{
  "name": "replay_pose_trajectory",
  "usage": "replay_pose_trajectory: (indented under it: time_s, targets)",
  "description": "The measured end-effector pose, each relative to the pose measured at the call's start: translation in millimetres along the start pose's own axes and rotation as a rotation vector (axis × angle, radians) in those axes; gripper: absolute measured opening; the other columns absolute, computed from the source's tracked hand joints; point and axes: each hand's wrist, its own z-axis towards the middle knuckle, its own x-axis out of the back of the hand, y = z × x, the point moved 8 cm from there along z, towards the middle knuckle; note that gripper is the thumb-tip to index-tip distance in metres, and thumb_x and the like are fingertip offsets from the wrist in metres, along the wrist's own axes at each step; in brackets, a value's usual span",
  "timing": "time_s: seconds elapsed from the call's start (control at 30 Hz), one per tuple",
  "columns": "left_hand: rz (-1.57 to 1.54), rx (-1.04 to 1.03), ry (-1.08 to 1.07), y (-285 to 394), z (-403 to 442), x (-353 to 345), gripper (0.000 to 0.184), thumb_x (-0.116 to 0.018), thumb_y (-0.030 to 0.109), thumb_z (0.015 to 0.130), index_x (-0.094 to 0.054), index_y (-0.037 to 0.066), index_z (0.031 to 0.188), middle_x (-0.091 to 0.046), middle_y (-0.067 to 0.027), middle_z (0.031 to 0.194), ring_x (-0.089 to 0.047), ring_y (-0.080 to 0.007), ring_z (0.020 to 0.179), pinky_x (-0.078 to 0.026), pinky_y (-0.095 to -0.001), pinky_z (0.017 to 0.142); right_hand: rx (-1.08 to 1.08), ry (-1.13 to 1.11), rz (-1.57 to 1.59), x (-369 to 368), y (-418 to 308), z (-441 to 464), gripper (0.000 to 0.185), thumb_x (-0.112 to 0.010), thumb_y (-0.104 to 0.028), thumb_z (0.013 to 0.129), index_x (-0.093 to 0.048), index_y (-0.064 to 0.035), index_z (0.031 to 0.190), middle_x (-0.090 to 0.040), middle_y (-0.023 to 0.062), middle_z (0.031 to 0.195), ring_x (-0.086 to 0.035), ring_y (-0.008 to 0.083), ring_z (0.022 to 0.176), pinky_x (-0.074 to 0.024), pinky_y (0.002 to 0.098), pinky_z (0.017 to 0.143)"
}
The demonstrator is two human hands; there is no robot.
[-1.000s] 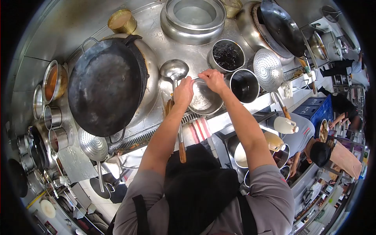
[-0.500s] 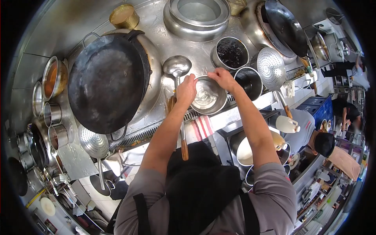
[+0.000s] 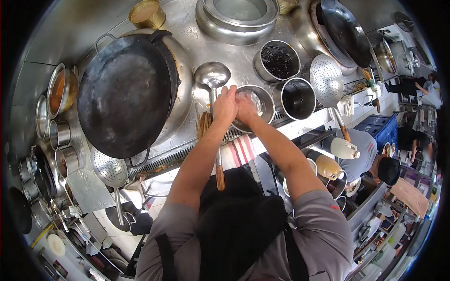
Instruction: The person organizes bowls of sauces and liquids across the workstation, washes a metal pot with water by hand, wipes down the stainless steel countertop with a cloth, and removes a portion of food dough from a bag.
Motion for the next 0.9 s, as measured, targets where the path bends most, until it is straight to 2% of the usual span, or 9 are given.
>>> replay_pose_trajectory:
  time_s: [0.2, 0.3, 0.4, 0.5, 0.53, 0.63, 0.73, 0.83, 0.9]
  targets:
    - [-0.008, 0.031, 0.047, -5, -3, 0, 0.02, -0.055, 0.009, 0.093, -0.052, 0.011, 0.112, -0.057, -0.018, 0.1, -0.062, -0.0436, 0.087, -0.051, -0.0538, 0.07, -0.296, -0.355, -0.238, -14, 40, -33, 0.038, -0.047, -0.024, 0.095, -0.067, -0.0052, 0.12, -0.061, 0.0144, 0.131, -0.056, 0.0279, 0.12, -0.0448, 0.0439, 0.097]
    - [-0.027, 0.077, 0.095, -7, -3, 1, 0.02, -0.055, 0.009, 0.093, -0.053, 0.011, 0.113, -0.057, -0.0174, 0.102, -0.062, -0.0432, 0.089, -0.051, -0.0537, 0.071, -0.42, -0.603, 0.221, -24, 21, -51, 0.04, -0.044, -0.027, 0.097, -0.07, -0.0021, 0.113, -0.065, 0.0208, 0.124, -0.062, 0.0341, 0.116, -0.0479, 0.0515, 0.094]
    - [-0.041, 0.115, 0.112, -10, -5, 0, 0.021, -0.056, 0.01, 0.093, -0.053, 0.011, 0.113, -0.058, -0.0171, 0.104, -0.062, -0.0429, 0.09, -0.051, -0.0537, 0.073, -0.226, -0.458, 0.589, -14, -8, -36, 0.045, -0.043, -0.033, 0.099, -0.071, 0.0023, 0.102, -0.069, 0.0253, 0.109, -0.068, 0.038, 0.1, -0.0471, 0.0572, 0.089]
    - [-0.051, 0.167, 0.157, -13, -3, 1, 0.029, -0.058, 0.003, 0.087, -0.054, 0.013, 0.114, -0.059, -0.0157, 0.104, -0.065, -0.0413, 0.089, -0.053, -0.0524, 0.072, -0.239, -0.381, 0.449, 19, -1, -65, 0.053, -0.045, -0.043, 0.097, -0.072, 0.0018, 0.093, -0.069, 0.0272, 0.101, -0.068, 0.0366, 0.099, -0.048, 0.0545, 0.089]
    - [-0.044, 0.174, 0.149, -11, -3, 4, 0.024, -0.056, 0.006, 0.09, -0.05, 0.01, 0.114, -0.059, -0.0177, 0.104, -0.064, -0.0425, 0.088, -0.052, -0.0529, 0.072, -0.123, -0.158, 0.283, 48, -2, -78, 0.042, -0.054, -0.037, 0.096, -0.068, 0.0032, 0.096, -0.066, 0.0281, 0.101, -0.066, 0.0438, 0.093, -0.0475, 0.0533, 0.089]
    - [-0.079, 0.221, 0.197, -12, -7, 5, 0.022, -0.055, 0.008, 0.093, -0.045, 0.005, 0.112, -0.058, -0.0213, 0.104, -0.064, -0.0444, 0.088, -0.051, -0.0544, 0.073, -0.387, 0.629, 0.09, 144, 15, -124, 0.028, -0.062, -0.019, 0.092, -0.062, 0.0048, 0.106, -0.067, 0.0236, 0.096, -0.069, 0.0419, 0.081, -0.0566, 0.0526, 0.078]
    - [-0.153, 0.35, 0.109, -24, -21, -14, 0.026, -0.055, 0.012, 0.094, -0.04, 0.0, 0.11, -0.056, -0.0278, 0.109, -0.062, -0.0494, 0.089, -0.05, -0.0569, 0.077, -1.196, 0.254, 1.398, 20, 67, -143, 0.029, -0.062, -0.005, 0.087, -0.056, 0.0056, 0.113, -0.066, 0.0238, 0.1, -0.07, 0.0356, 0.072, -0.0621, 0.0423, 0.058]
    - [-0.21, 0.424, 0.058, -34, -44, -26, 0.03, -0.053, 0.007, 0.092, -0.037, -0.003, 0.114, -0.054, -0.0309, 0.111, -0.06, -0.0513, 0.092, -0.048, -0.0586, 0.081, -0.924, 0.343, 1.305, 40, 74, -128, 0.025, -0.059, -0.004, 0.085, -0.058, 0.0063, 0.108, -0.067, 0.0238, 0.101, -0.07, 0.0282, 0.065, -0.0609, 0.0313, 0.046]
    - [-0.311, 0.494, -0.033, -34, -61, -33, 0.034, -0.053, 0.003, 0.09, -0.036, -0.004, 0.119, -0.056, -0.0317, 0.109, -0.061, -0.0504, 0.093, -0.05, -0.0566, 0.081, -0.77, 0.259, 0.871, 57, 89, -120, 0.02, -0.056, -0.001, 0.082, -0.06, 0.0067, 0.1, -0.065, 0.0311, 0.102, -0.068, 0.0459, 0.089, -0.057, 0.0504, 0.077]
